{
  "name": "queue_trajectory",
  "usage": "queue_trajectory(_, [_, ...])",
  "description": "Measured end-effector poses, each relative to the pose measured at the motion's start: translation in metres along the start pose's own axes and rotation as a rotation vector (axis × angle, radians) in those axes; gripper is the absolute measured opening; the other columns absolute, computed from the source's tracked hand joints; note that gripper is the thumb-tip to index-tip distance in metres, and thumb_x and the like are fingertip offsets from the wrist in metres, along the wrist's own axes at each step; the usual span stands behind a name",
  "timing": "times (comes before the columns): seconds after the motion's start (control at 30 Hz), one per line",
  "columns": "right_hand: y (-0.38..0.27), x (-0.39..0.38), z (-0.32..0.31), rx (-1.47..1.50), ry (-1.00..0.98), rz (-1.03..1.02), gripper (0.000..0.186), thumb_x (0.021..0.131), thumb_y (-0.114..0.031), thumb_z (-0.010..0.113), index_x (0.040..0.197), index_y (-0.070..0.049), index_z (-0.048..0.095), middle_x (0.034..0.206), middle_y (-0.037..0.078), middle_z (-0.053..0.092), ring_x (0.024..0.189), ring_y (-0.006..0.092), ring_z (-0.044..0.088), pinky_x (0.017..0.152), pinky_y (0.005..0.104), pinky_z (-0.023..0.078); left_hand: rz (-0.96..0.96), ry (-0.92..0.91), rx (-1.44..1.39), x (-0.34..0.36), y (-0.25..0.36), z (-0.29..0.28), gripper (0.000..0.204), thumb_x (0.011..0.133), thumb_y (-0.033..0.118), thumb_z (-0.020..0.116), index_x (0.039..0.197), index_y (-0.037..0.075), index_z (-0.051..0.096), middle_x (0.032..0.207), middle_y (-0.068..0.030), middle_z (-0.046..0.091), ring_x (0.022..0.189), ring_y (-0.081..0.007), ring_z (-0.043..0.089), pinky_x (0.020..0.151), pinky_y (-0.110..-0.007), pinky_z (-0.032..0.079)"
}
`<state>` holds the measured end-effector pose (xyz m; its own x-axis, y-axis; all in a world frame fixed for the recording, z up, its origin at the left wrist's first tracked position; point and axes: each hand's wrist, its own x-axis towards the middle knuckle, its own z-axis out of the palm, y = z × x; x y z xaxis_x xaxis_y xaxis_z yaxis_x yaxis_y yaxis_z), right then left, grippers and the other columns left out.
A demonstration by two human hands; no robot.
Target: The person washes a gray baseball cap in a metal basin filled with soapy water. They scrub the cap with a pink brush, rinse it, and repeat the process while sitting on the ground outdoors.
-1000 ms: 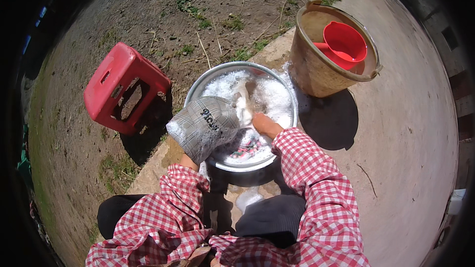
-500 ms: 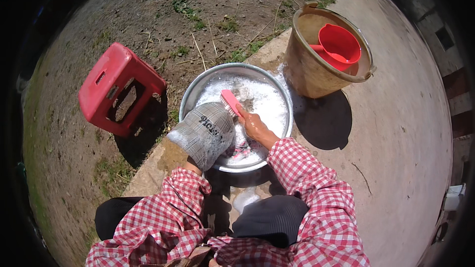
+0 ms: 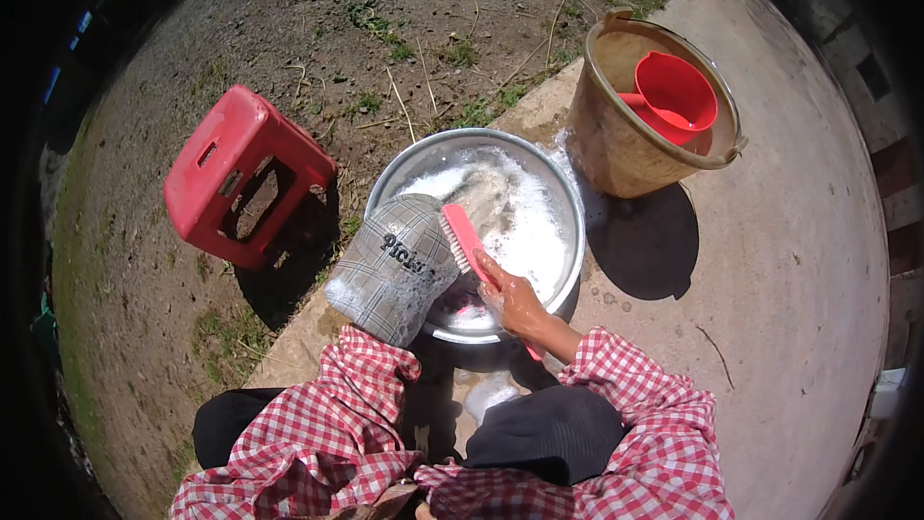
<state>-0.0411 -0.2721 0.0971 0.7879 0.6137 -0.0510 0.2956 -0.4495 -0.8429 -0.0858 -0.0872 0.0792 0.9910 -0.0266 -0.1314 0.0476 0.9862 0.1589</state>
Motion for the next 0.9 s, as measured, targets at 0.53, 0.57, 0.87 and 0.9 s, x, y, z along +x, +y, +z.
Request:
queue_trajectory(0.53, [0.083,0.073,-0.013,-0.318,-0.305,0.099,0.053,0.079,-0.005,0.045,0.130,-0.013,0.033,0.106,0.028,0.053,0.098,0.0390,0.053,0.084,0.0409,0.041,0.040,0.006,0.025,0.003,0.039,0.001,0.052,0.084,0.046,0.040,0.119,0.008,0.045,0.117,-0.0118,0.050,0.106,-0.0317,0.048,0.090,-0.049,0.038])
queue_trajectory(0.57, [0.073,0.061,-0.015,-0.088,-0.194,0.084,0.053,0.076,-0.006,0.049,0.128,-0.012,0.038,0.108,0.024,0.053,0.098,0.0380,0.053,0.085,0.0383,0.041,0.049,0.001,0.027,0.004,0.043,0.000,0.052,0.084,0.046,0.040,0.119,0.008,0.045,0.117,-0.0118,0.050,0.106,-0.0317,0.048,0.090,-0.049,0.038])
queue_trajectory(0.87, [-0.051,0.020,-0.018,0.062,-0.002,0.021,0.048,0.082,-0.011,0.049,0.129,-0.014,0.038,0.106,0.023,0.054,0.078,0.0330,0.061,0.070,0.0359,0.046,0.004,-0.046,-0.006,0.025,0.025,0.002,0.051,0.084,0.047,0.038,0.118,0.009,0.046,0.116,-0.0110,0.051,0.105,-0.0318,0.049,0.088,-0.050,0.039])
queue_trajectory(0.9, [-0.051,0.036,-0.020,0.119,0.073,-0.022,0.048,0.083,-0.010,0.048,0.129,-0.012,0.037,0.101,0.023,0.056,0.077,0.0331,0.060,0.069,0.0360,0.046,0.020,-0.029,0.029,0.028,0.016,0.004,0.051,0.084,0.047,0.038,0.118,0.009,0.046,0.116,-0.0109,0.051,0.105,-0.0319,0.049,0.088,-0.050,0.039])
